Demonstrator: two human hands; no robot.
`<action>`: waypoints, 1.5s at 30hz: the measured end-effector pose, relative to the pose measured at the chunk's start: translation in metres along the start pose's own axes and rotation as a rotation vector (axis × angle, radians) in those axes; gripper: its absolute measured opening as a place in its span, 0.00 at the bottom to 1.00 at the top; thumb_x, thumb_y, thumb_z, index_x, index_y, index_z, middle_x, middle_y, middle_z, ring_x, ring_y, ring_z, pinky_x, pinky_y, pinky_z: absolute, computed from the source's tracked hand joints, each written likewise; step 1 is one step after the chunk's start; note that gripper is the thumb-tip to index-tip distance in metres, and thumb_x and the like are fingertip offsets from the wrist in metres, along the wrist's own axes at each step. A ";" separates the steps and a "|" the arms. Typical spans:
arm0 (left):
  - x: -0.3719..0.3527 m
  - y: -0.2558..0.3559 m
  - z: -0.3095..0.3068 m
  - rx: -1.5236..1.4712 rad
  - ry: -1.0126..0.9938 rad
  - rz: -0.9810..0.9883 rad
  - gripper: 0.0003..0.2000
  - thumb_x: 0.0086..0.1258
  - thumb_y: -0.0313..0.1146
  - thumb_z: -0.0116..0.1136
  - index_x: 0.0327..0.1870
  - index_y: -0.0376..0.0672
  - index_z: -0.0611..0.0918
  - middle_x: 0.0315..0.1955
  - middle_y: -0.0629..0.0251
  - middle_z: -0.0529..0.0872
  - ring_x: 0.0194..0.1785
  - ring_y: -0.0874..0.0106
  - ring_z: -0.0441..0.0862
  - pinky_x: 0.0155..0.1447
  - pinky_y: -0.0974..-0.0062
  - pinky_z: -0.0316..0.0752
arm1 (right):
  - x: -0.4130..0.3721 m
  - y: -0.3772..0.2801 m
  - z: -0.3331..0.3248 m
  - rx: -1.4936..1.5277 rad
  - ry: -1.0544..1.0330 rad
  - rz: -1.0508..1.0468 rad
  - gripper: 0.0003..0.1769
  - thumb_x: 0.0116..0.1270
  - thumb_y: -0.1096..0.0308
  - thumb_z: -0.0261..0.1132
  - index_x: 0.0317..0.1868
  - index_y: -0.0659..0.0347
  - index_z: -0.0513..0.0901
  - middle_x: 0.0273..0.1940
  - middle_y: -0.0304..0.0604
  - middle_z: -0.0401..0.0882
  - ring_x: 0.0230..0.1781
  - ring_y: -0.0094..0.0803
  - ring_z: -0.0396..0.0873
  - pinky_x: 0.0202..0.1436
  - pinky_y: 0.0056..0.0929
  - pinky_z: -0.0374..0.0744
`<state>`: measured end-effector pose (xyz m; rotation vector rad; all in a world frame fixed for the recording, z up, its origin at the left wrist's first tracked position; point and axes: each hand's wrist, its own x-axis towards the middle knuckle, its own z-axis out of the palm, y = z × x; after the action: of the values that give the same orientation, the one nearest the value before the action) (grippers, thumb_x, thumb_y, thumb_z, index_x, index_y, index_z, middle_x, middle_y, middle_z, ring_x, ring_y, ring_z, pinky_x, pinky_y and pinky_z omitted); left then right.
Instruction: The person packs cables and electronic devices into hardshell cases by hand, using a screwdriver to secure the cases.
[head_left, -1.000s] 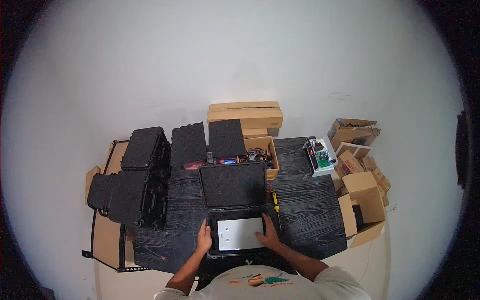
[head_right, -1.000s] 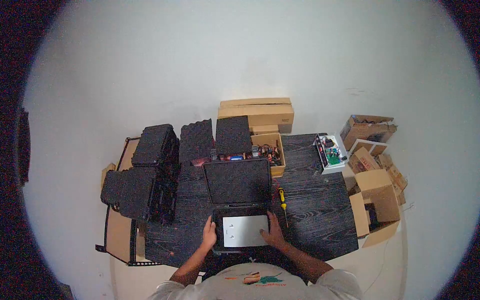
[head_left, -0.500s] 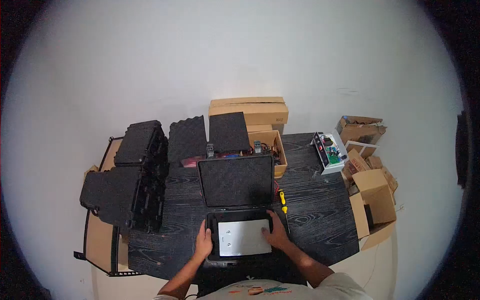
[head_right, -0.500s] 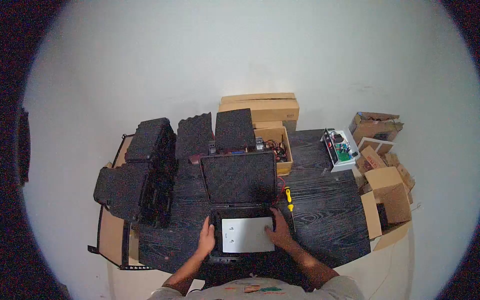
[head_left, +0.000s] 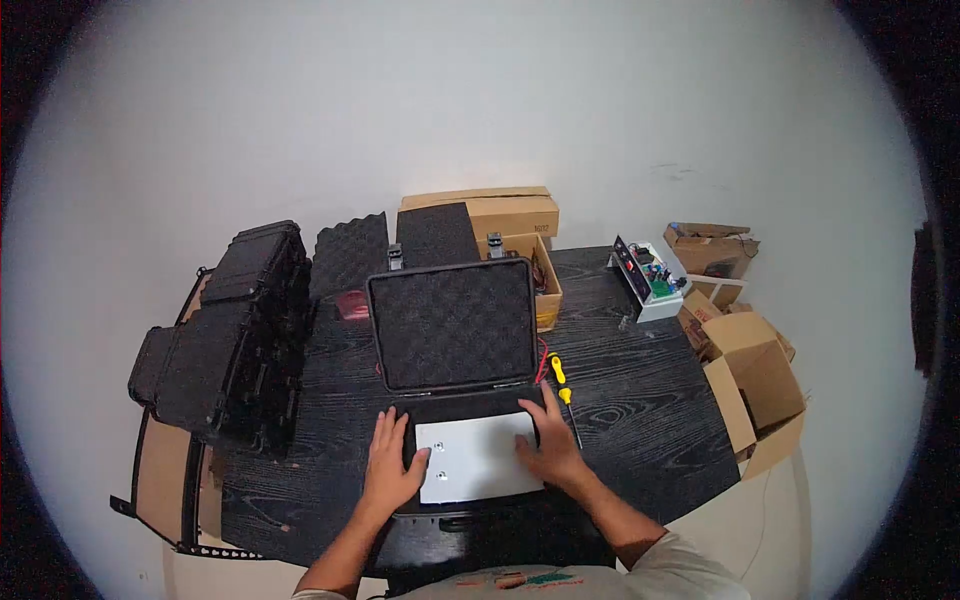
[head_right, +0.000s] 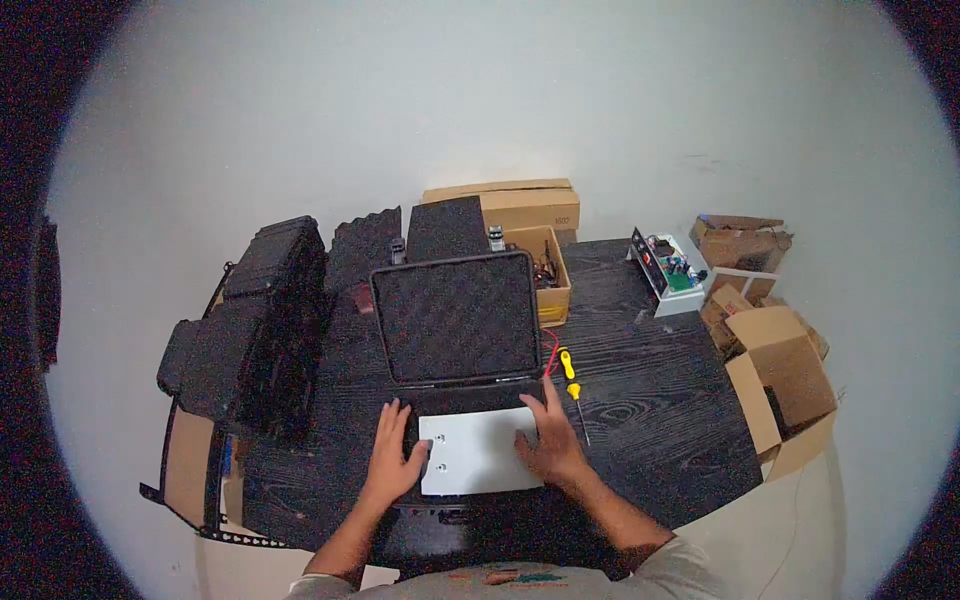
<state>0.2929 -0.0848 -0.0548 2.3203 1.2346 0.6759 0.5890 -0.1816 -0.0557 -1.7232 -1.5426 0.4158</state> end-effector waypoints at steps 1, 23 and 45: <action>-0.001 0.001 0.000 0.012 0.004 0.000 0.35 0.74 0.36 0.64 0.79 0.33 0.67 0.82 0.40 0.60 0.86 0.42 0.53 0.87 0.51 0.52 | -0.002 0.004 0.004 -0.009 0.045 -0.069 0.33 0.66 0.66 0.71 0.71 0.65 0.75 0.79 0.73 0.60 0.79 0.66 0.64 0.80 0.50 0.69; 0.000 -0.011 0.009 -0.027 0.058 -0.009 0.31 0.76 0.42 0.63 0.77 0.37 0.73 0.82 0.46 0.64 0.84 0.47 0.61 0.84 0.54 0.59 | -0.001 0.011 0.014 -0.153 0.098 -0.148 0.25 0.66 0.65 0.71 0.63 0.62 0.81 0.78 0.67 0.64 0.78 0.66 0.65 0.78 0.52 0.70; 0.001 0.008 0.002 0.232 -0.029 -0.070 0.35 0.76 0.54 0.60 0.76 0.39 0.74 0.81 0.48 0.66 0.84 0.42 0.59 0.82 0.35 0.55 | -0.005 0.004 0.002 -0.204 -0.044 -0.207 0.24 0.67 0.59 0.71 0.62 0.56 0.84 0.75 0.58 0.72 0.82 0.61 0.60 0.82 0.70 0.54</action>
<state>0.2997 -0.0886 -0.0510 2.4478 1.4399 0.4961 0.5889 -0.1858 -0.0613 -1.6915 -1.8271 0.1975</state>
